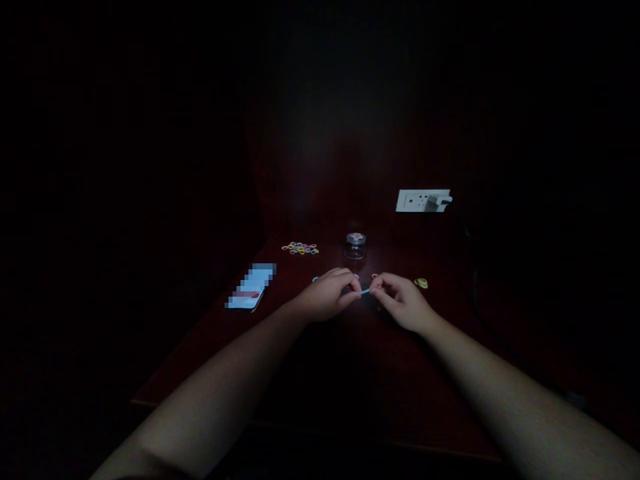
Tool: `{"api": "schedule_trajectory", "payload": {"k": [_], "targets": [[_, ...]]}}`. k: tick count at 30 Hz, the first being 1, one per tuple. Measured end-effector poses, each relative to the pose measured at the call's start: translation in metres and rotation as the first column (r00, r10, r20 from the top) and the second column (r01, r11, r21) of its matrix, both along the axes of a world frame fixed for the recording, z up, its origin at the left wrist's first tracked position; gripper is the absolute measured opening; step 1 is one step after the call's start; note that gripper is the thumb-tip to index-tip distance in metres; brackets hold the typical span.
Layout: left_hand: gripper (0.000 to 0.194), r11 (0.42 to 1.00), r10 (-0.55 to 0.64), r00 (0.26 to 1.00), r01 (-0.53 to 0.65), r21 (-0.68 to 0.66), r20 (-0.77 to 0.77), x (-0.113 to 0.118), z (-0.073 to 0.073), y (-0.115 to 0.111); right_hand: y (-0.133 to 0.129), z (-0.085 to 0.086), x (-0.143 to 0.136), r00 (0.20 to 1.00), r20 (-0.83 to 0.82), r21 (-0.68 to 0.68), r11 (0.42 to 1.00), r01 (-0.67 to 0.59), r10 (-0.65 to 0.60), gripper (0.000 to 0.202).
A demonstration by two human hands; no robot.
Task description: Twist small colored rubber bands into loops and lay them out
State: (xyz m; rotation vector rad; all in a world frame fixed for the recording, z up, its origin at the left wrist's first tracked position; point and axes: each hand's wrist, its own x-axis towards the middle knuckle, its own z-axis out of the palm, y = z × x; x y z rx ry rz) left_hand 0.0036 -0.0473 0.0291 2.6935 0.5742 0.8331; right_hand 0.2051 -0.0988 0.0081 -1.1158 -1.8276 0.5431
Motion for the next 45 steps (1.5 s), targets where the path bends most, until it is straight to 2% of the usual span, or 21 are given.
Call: {"api": "schedule_trajectory", "payload": {"k": [6,17,22,27,32,45], "targets": [[0.008,0.999,0.018,1.000,-0.018,0.035,-0.008,0.0006,0.0004,0.0004,-0.0024,-0.0010,-0.0040,0.997,0.042,-0.060,0.996,-0.061,0.063,0.017],[0.011,0.999,0.007,1.000,-0.005,0.052,-0.023,-0.0019,-0.0009,0.0006,-0.0065,0.0047,-0.0031,0.988,0.144,-0.023,0.999,-0.047,0.050,0.023],[0.009,0.998,0.021,1.000,-0.021,0.061,0.003,-0.0010,0.0022,-0.0034,-0.0052,0.0035,-0.0023,0.992,0.110,-0.040,0.998,-0.050,0.055,0.023],[0.009,0.998,0.036,0.999,-0.036,0.049,0.006,0.0000,0.0034,-0.0040,-0.0040,0.0024,-0.0026,0.996,0.077,0.007,0.998,-0.056,0.055,0.016],[0.007,0.998,0.035,0.999,-0.036,0.053,0.015,0.0008,0.0033,-0.0038,-0.0035,0.0006,-0.0028,0.992,0.104,-0.029,0.998,-0.064,0.067,0.016],[0.009,0.999,0.020,1.000,-0.020,-0.049,0.000,0.0013,0.0041,-0.0054,-0.0039,0.0003,-0.0022,0.993,0.087,-0.024,0.997,-0.075,0.077,0.016]]}}
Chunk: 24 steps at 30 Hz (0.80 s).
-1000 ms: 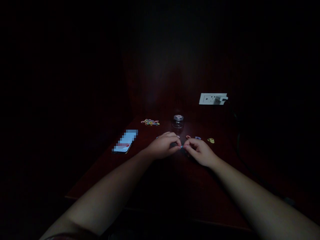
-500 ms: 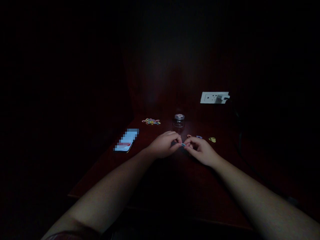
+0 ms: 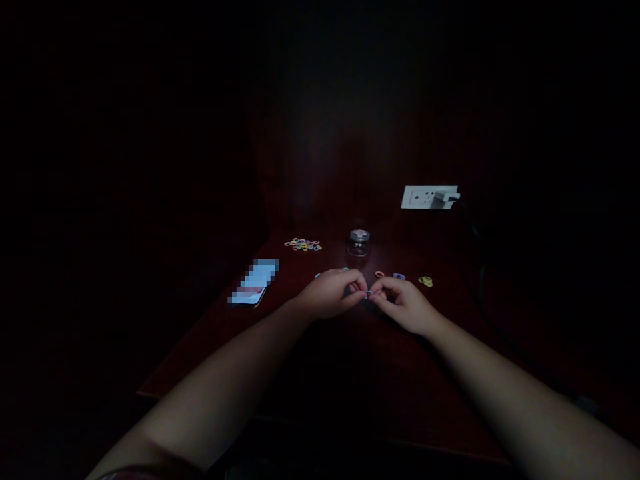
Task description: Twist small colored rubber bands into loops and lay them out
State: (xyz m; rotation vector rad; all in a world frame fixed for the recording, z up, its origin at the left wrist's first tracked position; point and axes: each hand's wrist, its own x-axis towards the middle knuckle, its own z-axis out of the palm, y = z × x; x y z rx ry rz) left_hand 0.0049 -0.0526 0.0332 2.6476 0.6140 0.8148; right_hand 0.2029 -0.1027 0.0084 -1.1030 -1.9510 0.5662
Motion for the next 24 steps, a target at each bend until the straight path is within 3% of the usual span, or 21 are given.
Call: {"api": "schedule_trajectory", "payload": {"k": [24], "targets": [[0.009,0.999,-0.007,0.999,0.006,0.037,0.034,0.0005,-0.0034,0.0003,-0.0016,0.0026,-0.0009,1.000,0.024,0.010,1.000,-0.002,0.002,0.015]]}}
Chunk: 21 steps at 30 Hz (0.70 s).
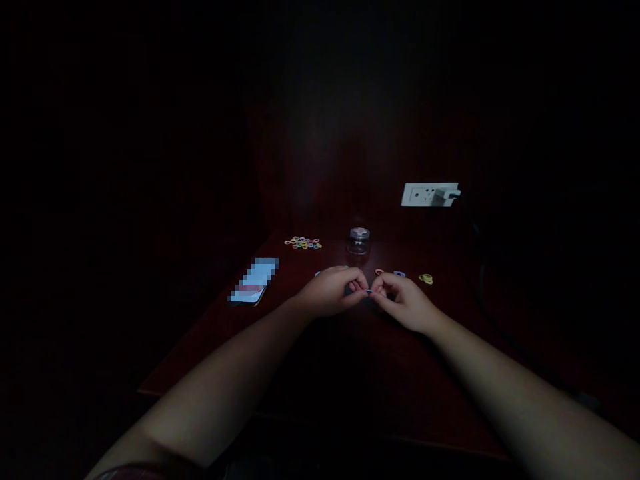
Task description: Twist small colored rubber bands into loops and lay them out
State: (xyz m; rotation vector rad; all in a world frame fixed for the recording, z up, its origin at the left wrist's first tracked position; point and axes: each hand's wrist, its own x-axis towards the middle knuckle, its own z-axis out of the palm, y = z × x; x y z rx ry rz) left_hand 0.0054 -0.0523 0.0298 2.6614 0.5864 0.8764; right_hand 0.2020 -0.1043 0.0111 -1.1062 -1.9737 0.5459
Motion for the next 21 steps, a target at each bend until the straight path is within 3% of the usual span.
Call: {"api": "schedule_trajectory", "payload": {"k": [10,21], "targets": [[0.012,1.000,0.004,1.000,-0.004,0.021,0.007,0.0017,0.0018,-0.0017,-0.0051,0.0062,-0.0029,1.000,0.002,-0.023,0.999,-0.024,0.024,0.013],[0.013,1.000,0.004,1.000,-0.004,0.011,0.000,0.0011,0.0029,-0.0027,-0.0023,0.0015,-0.0018,0.998,-0.038,-0.050,0.998,-0.043,0.042,0.009]]}}
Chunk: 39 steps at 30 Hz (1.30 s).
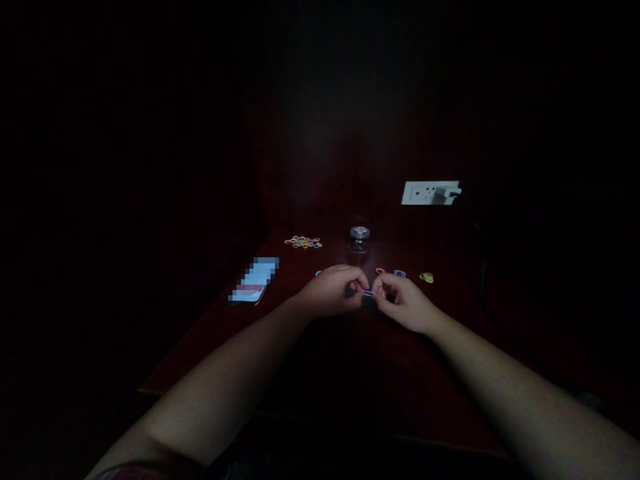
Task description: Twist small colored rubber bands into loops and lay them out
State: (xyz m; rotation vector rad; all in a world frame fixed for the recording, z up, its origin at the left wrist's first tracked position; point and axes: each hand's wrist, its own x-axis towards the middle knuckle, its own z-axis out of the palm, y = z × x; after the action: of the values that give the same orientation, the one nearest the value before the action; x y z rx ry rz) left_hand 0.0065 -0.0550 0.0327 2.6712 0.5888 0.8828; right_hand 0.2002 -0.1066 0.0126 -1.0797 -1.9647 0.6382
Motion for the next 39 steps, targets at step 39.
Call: {"api": "schedule_trajectory", "payload": {"k": [39], "targets": [[0.009,0.997,0.001,0.999,-0.005,-0.074,-0.052,-0.0019,-0.0017,0.0017,-0.0002,-0.0018,-0.0010,1.000,-0.018,-0.020,1.000,-0.001,0.001,0.013]]}}
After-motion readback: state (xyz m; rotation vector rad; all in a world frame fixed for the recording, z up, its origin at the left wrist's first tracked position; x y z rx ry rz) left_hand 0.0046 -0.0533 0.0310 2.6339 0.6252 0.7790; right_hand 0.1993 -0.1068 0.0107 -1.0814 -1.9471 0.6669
